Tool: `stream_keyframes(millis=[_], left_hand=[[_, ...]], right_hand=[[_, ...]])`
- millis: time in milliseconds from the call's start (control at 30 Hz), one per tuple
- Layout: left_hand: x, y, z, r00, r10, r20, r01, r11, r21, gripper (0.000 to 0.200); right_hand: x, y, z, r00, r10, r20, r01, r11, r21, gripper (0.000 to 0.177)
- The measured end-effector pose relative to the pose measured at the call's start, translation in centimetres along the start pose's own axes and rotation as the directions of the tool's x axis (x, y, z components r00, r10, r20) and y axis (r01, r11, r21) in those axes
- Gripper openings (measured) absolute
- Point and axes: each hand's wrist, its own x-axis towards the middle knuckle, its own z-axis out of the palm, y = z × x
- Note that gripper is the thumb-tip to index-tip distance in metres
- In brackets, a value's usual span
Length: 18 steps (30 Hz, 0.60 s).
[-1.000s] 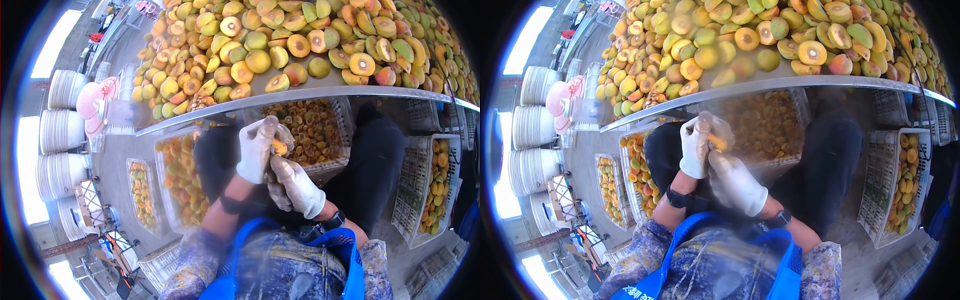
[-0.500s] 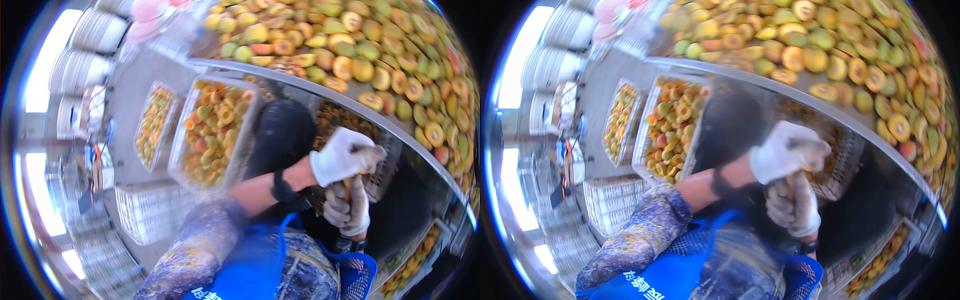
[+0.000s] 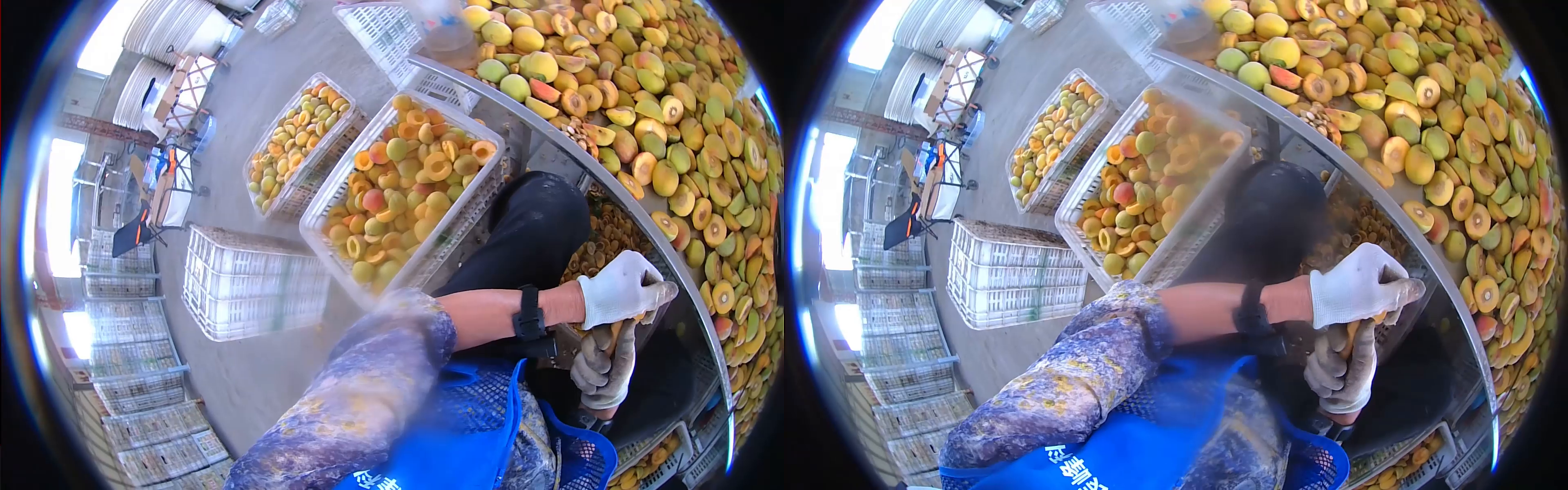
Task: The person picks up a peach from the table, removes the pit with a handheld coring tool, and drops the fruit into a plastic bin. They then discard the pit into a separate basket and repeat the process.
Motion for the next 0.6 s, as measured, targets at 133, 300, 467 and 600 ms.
stream_keyframes(millis=[133, 300, 467, 600], left_hand=[[-1.9, 0.0, 0.2, 0.92, 0.391, 0.014, -0.389, 0.91, 0.142, 0.036], [-3.8, 1.8, 1.8, 0.99, 0.135, -0.034, -0.139, 0.975, -0.174, 0.046], [-4.7, 1.9, 1.8, 0.997, -0.008, -0.081, -0.021, 0.938, -0.345, 0.051], [-4.6, 1.0, 0.4, 0.996, 0.047, 0.072, -0.025, 0.957, -0.289, 0.046]], right_hand=[[-1.4, 0.3, 1.6, 1.0, 0.014, -0.013, -0.015, 0.999, -0.046, 0.048], [-2.2, 0.9, 0.8, 0.957, 0.065, 0.282, -0.11, 0.983, 0.146, 0.048], [-2.5, 1.8, 1.4, 0.97, 0.015, 0.243, -0.048, 0.99, 0.129, 0.046], [-2.1, 2.8, 2.6, 0.989, -0.009, 0.147, 0.011, 1.0, -0.016, 0.044]])
